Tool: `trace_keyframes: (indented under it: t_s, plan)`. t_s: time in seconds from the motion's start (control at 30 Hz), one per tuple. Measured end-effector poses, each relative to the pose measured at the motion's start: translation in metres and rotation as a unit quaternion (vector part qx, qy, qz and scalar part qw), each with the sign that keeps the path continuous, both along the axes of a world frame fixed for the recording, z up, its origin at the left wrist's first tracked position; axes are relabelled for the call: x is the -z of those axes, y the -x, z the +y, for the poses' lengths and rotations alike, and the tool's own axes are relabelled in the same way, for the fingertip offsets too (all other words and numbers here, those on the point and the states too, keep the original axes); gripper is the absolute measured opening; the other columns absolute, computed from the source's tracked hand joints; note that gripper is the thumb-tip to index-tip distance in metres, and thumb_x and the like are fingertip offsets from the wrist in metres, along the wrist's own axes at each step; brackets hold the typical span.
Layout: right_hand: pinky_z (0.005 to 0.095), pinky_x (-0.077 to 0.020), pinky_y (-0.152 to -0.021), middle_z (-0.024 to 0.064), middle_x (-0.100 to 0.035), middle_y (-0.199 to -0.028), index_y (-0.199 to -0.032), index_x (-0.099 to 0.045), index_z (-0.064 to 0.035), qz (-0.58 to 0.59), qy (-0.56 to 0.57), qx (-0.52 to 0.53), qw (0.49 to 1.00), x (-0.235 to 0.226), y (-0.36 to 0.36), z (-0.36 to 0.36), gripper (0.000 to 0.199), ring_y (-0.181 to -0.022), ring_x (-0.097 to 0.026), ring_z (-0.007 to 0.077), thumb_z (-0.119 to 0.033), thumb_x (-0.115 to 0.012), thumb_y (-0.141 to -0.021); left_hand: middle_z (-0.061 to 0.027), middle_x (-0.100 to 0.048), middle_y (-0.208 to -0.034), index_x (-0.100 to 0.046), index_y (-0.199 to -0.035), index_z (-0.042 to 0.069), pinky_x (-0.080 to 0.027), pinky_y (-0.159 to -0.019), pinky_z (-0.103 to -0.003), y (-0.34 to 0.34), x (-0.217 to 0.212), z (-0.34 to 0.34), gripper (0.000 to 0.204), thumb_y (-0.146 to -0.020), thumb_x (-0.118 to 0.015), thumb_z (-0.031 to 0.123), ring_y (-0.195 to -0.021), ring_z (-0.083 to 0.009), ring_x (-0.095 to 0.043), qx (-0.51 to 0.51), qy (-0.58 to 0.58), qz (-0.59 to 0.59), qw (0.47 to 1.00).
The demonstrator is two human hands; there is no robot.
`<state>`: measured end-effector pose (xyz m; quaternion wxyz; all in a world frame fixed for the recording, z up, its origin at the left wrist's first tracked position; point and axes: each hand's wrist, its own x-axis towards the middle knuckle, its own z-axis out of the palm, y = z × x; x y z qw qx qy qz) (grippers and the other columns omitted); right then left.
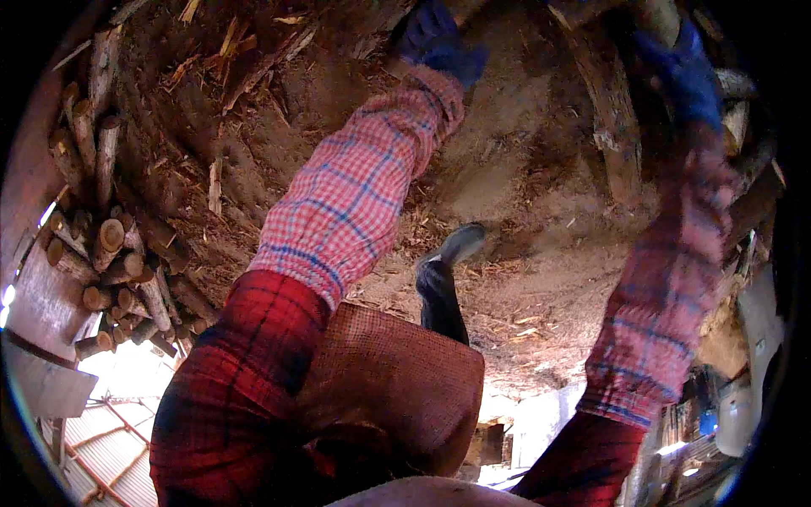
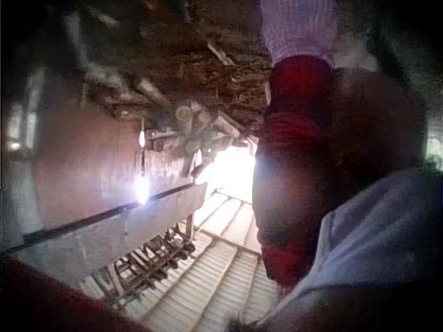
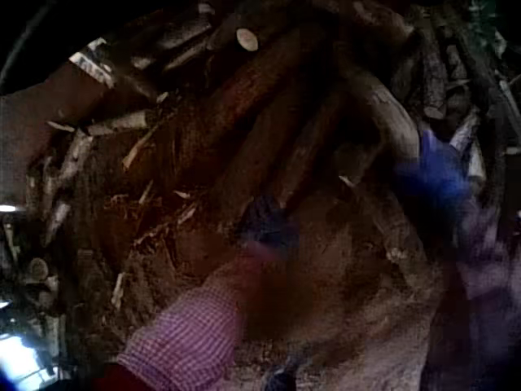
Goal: The person repeatedly picks up logs from a pile on the floor and places them into a log processing machine. The person handles the logs one at a time, feeding them into the machine's intake chute and then returning to the pile to select the next log.
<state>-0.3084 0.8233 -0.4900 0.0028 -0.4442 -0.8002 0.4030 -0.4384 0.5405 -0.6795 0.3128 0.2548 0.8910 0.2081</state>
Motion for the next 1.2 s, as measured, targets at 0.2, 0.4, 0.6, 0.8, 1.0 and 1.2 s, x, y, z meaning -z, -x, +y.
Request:
trace_keyframes:
  t_s: [0.2,0.4,0.6,0.8,1.0,1.2]
  plan:
    - [0.0275,-0.0455,-0.071,0.0011,-0.056,-0.097,-0.132,-0.041,-0.0048,0.057,0.320,0.199,0.924,-0.009,-0.125,-0.198,0.076,-0.082,-0.053,0.0114,-0.041,-0.072,-0.073,-0.0162,-0.056,-0.118,-0.046,-0.129,0.001,-0.045,-0.090,-0.036,-0.009,0.004,-0.001,0.069,-0.075,-0.074,0.033,-0.107,-0.0265,-0.055,-0.007,0.022,0.003,1.000]
    - [0.0351,-0.0430,-0.095,0.0100,-0.054,-0.125,-0.134,-0.042,-0.0003,0.107,0.536,0.298,0.783,-0.088,-0.220,-0.313,0.096,-0.114,-0.052,0.0225,-0.047,-0.080,-0.060,-0.0154,-0.059,-0.113,-0.049,-0.126,0.001,-0.047,-0.087,-0.036,-0.002,-0.007,-0.011,0.066,-0.074,-0.075,0.031,-0.103,-0.0253,-0.056,-0.023,0.000,0.037,0.999]
    - [0.0363,-0.0462,-0.091,0.0103,-0.058,-0.117,-0.132,-0.043,0.0008,0.128,0.603,0.418,0.667,-0.226,-0.242,-0.428,0.082,-0.105,-0.057,0.0235,-0.038,-0.077,-0.069,-0.0145,-0.062,-0.107,-0.052,-0.123,0.000,-0.048,-0.084,-0.036,-0.071,-0.143,-0.140,0.063,-0.073,-0.077,0.028,-0.099,-0.0242,-0.058,-0.056,-0.050,-0.213,0.974]
    - [0.0414,-0.0490,-0.087,0.0161,-0.063,-0.105,-0.123,-0.050,0.0028,0.272,0.560,0.536,0.570,-0.419,-0.326,-0.560,0.048,-0.095,-0.062,0.0294,-0.024,-0.061,-0.085,-0.0094,-0.063,-0.092,-0.055,-0.117,-0.002,-0.050,-0.071,-0.034,-0.110,-0.480,-0.281,0.052,-0.077,-0.071,0.027,-0.081,-0.0190,-0.060,-0.061,0.028,-0.592,0.803]
    - [0.0435,-0.0475,-0.093,0.0181,-0.061,-0.112,-0.125,-0.048,0.0046,0.501,0.364,0.568,0.542,-0.542,-0.369,-0.699,0.051,-0.101,-0.061,0.0320,-0.028,-0.059,-0.087,-0.0169,-0.063,-0.108,-0.049,-0.125,0.000,-0.052,-0.085,-0.043,-0.198,-0.672,-0.426,0.061,-0.081,-0.068,0.039,-0.098,-0.0299,-0.063,-0.063,0.015,-0.795,0.604]
    - [0.0391,-0.0477,-0.091,0.0145,-0.058,-0.119,-0.124,-0.051,0.0034,0.494,0.068,0.587,0.638,-0.671,-0.439,-0.856,0.053,-0.105,-0.058,0.0249,-0.032,-0.059,-0.086,-0.0163,-0.063,-0.107,-0.048,-0.127,0.001,-0.052,-0.084,-0.043,-0.294,-0.767,-0.448,0.053,-0.086,-0.064,0.031,-0.095,-0.0290,-0.063,0.231,0.088,-0.746,0.619]
